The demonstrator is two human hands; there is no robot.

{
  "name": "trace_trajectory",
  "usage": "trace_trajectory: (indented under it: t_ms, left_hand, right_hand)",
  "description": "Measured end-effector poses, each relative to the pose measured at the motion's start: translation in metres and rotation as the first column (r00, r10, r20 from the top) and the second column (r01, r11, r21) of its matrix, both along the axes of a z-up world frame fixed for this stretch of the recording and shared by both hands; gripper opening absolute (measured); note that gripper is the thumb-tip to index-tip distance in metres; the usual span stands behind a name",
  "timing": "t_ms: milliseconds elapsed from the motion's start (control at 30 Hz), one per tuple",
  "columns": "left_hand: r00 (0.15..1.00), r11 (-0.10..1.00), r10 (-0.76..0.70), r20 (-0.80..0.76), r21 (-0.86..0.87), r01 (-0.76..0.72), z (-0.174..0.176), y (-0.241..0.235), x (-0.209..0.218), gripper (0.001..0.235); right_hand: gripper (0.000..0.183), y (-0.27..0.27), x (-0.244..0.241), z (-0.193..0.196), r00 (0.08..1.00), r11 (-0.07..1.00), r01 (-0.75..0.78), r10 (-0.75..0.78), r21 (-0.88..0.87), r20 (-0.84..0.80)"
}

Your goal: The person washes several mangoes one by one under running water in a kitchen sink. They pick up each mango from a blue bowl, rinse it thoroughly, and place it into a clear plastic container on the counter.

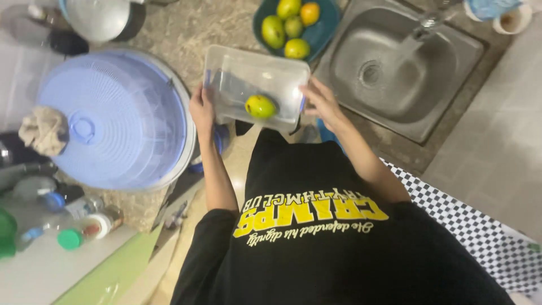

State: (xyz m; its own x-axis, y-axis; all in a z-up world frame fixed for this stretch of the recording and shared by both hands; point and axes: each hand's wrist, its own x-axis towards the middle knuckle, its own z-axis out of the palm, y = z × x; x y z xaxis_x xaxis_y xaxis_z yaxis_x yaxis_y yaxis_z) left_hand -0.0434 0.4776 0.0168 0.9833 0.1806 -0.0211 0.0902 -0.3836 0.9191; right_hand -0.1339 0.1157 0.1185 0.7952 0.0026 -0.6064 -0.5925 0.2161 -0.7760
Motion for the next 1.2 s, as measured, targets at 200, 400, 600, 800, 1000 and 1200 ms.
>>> trace_trajectory:
  t_ms: [200,400,600,800,1000,1200]
  left_hand:
    - [0.977,0.948,0.212,-0.031,0.247,-0.198,0.014,0.042,0.021,0.033]
    - [0.946,0.910,0.253,0.204,0.282,-0.304,-0.017,0.072,0.084,0.029]
    - [0.965,0.886,0.260,0.021,0.392,-0.247,-0.034,0.096,0.138,0.032]
    - [0.994,0.950,0.006,-0.113,0.312,0.030,-0.059,0.113,0.158,0.044]
    - [0.963,0.833,-0.130,0.238,0.553,-0.024,0.027,0.070,0.144,0.058]
    - [0.909,0.901,-0.416,0.024,-0.127,0.416,0.062,-0.013,0.134,0.028]
  right_hand:
    - [0.073,0.064,0.081,-0.045,0.999,0.999,0.010,-0.011,0.038,0.047]
    - [0.077,0.115,0.162,-0.075,0.999,0.999,-0.048,0.048,0.022,0.007]
    - [0.072,0.144,0.207,-0.113,0.981,0.997,-0.083,0.083,-0.005,0.176]
    - [0.048,0.121,0.157,-0.203,0.957,0.986,-0.066,0.107,-0.156,0.271]
    - [0.044,0.086,0.106,-0.090,0.999,0.998,0.043,-0.044,-0.046,-0.025]
    - [0.025,0.025,0.085,-0.072,0.951,0.712,0.276,-0.108,-0.646,0.289]
